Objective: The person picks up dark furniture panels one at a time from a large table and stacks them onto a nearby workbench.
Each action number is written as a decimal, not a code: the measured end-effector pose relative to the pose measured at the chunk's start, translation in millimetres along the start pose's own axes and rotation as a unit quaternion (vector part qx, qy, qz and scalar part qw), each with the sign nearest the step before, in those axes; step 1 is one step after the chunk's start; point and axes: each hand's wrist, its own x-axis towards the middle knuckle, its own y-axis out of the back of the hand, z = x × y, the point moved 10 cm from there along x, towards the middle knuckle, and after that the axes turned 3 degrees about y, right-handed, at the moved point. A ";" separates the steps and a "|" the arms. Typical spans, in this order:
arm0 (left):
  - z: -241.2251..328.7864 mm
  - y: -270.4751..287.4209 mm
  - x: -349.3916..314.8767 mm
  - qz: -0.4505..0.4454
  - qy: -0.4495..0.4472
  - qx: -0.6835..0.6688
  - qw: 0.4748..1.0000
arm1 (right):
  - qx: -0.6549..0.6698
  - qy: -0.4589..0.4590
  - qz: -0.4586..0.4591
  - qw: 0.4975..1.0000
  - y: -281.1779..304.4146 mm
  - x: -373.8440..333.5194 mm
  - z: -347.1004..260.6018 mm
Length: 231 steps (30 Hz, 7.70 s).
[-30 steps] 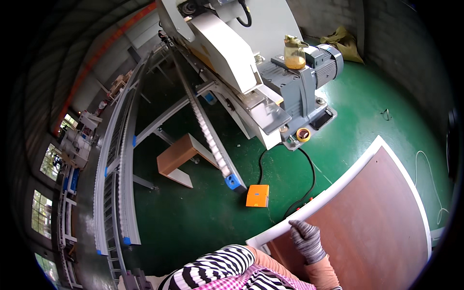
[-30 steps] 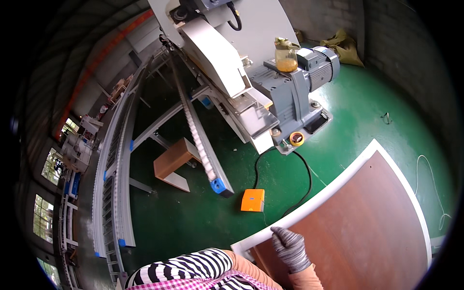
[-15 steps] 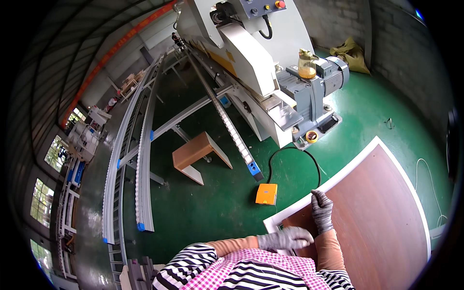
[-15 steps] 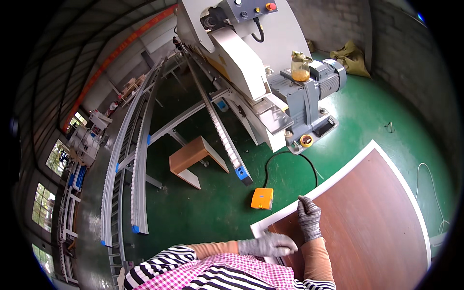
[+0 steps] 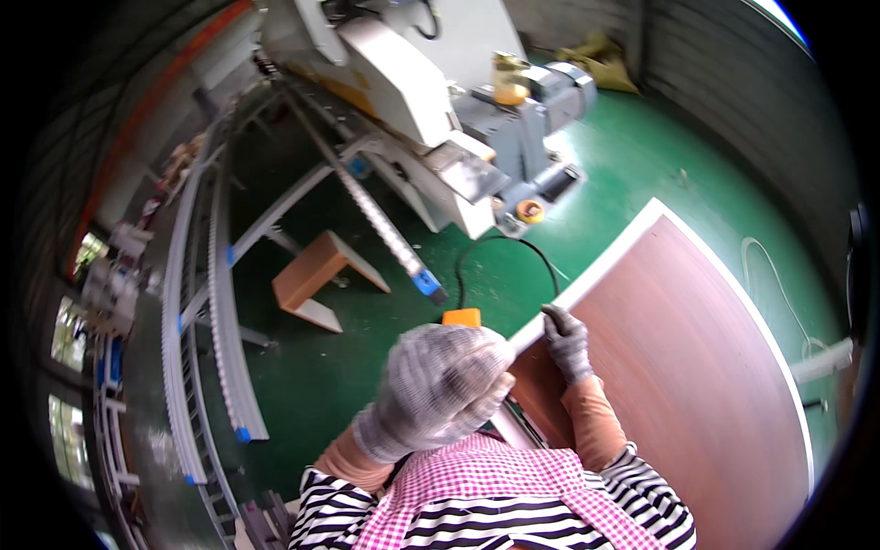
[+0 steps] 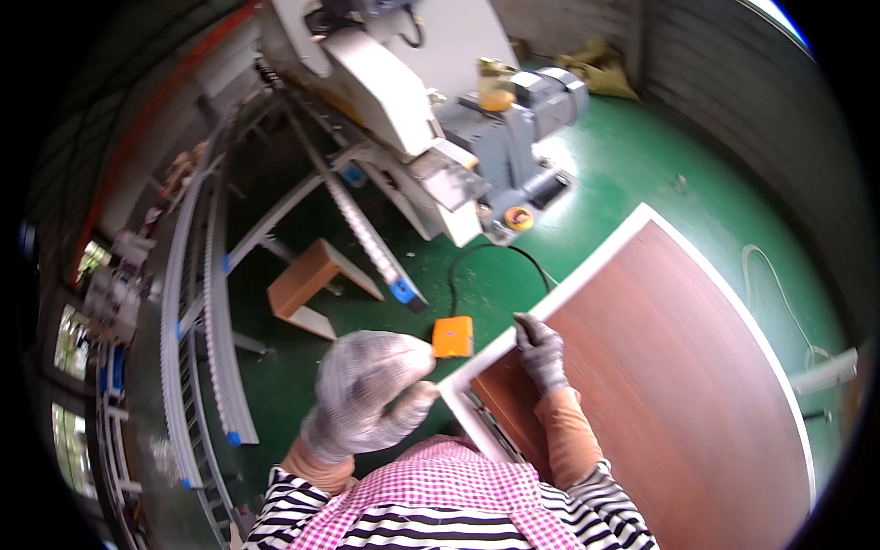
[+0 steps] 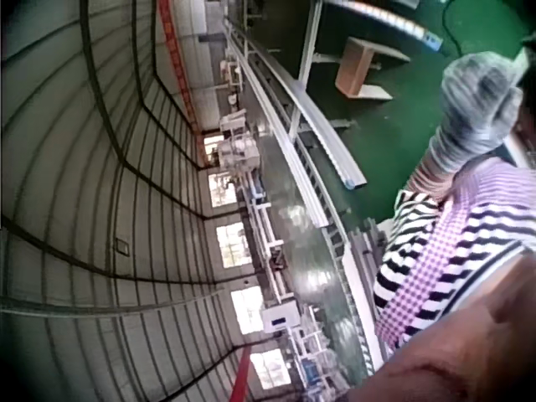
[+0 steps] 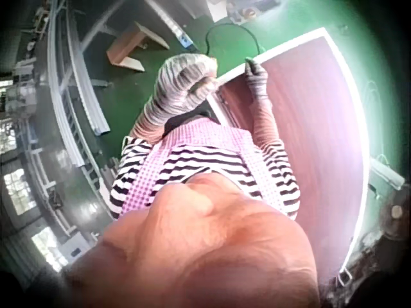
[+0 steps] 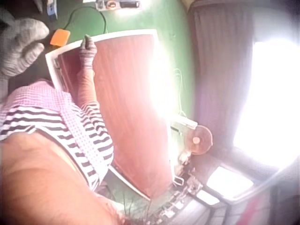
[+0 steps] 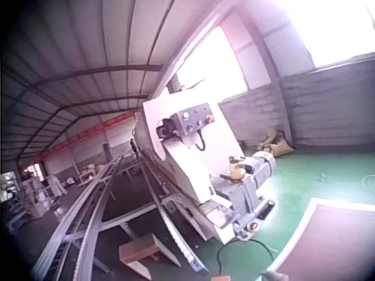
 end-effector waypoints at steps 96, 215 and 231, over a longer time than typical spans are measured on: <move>-178.2 -121.1 -341.8 -0.511 0.448 0.020 0.733 | -0.491 0.063 -0.080 0.865 -69.3 85.8 1.6; -267.8 -146.9 -340.1 -0.588 0.451 -0.017 0.671 | -0.293 0.037 0.078 0.952 -96.5 146.1 1.6; -269.7 -157.9 -337.0 -0.536 0.429 -0.060 0.724 | -0.322 0.040 0.072 0.943 -99.2 145.0 2.3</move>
